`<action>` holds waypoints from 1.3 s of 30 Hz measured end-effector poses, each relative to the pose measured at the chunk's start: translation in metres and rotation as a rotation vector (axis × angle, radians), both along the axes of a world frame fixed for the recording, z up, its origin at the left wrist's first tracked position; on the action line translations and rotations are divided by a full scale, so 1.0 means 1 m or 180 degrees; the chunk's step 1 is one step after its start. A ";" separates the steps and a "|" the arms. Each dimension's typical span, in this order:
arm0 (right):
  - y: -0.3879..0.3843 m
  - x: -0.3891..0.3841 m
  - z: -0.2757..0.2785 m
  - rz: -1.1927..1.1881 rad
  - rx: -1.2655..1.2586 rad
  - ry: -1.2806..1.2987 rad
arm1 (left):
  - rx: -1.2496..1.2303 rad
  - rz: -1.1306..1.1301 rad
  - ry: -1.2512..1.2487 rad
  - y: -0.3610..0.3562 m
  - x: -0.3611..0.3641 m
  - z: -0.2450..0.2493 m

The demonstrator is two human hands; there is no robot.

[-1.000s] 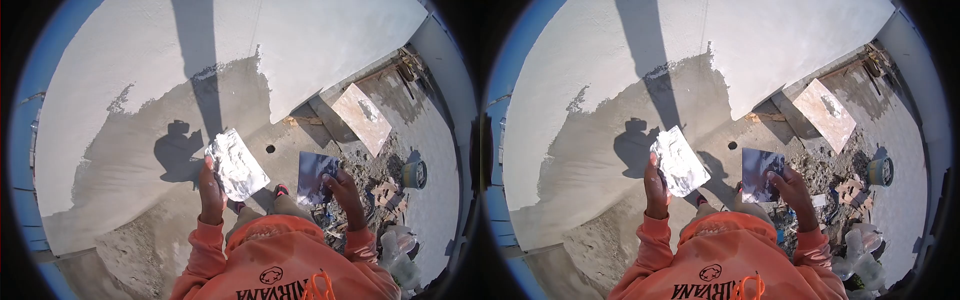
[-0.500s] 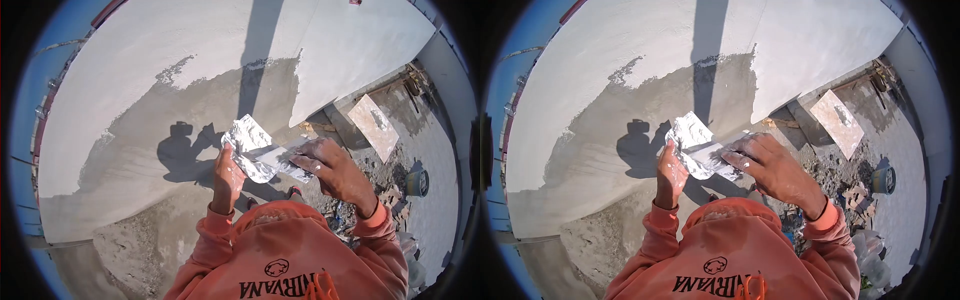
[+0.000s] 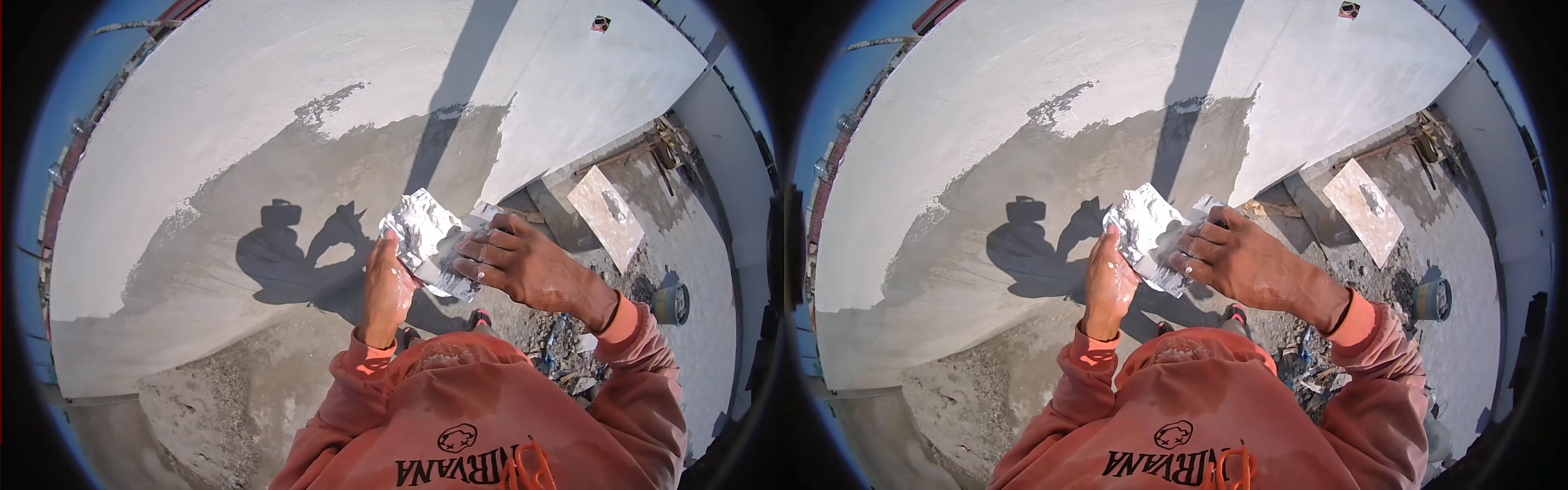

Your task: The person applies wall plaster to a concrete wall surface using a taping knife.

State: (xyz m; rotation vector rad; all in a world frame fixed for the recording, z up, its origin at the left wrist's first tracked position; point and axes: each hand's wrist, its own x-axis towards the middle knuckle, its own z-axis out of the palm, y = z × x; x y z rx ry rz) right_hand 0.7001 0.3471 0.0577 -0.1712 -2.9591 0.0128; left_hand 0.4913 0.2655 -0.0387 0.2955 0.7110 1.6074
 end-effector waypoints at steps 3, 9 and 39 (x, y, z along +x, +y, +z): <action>0.012 -0.012 -0.002 0.0052 -0.0252 -0.0078 | -0.0012 -0.0050 -0.0026 0.004 -0.006 -0.005; 0.045 -0.026 -0.004 0.0002 -0.0981 -0.0380 | -0.0322 -0.0298 -0.0209 0.028 -0.010 -0.036; 0.323 0.089 -0.286 -0.2005 -0.5484 0.5118 | -0.0441 -0.0049 -0.0047 0.148 0.005 -0.059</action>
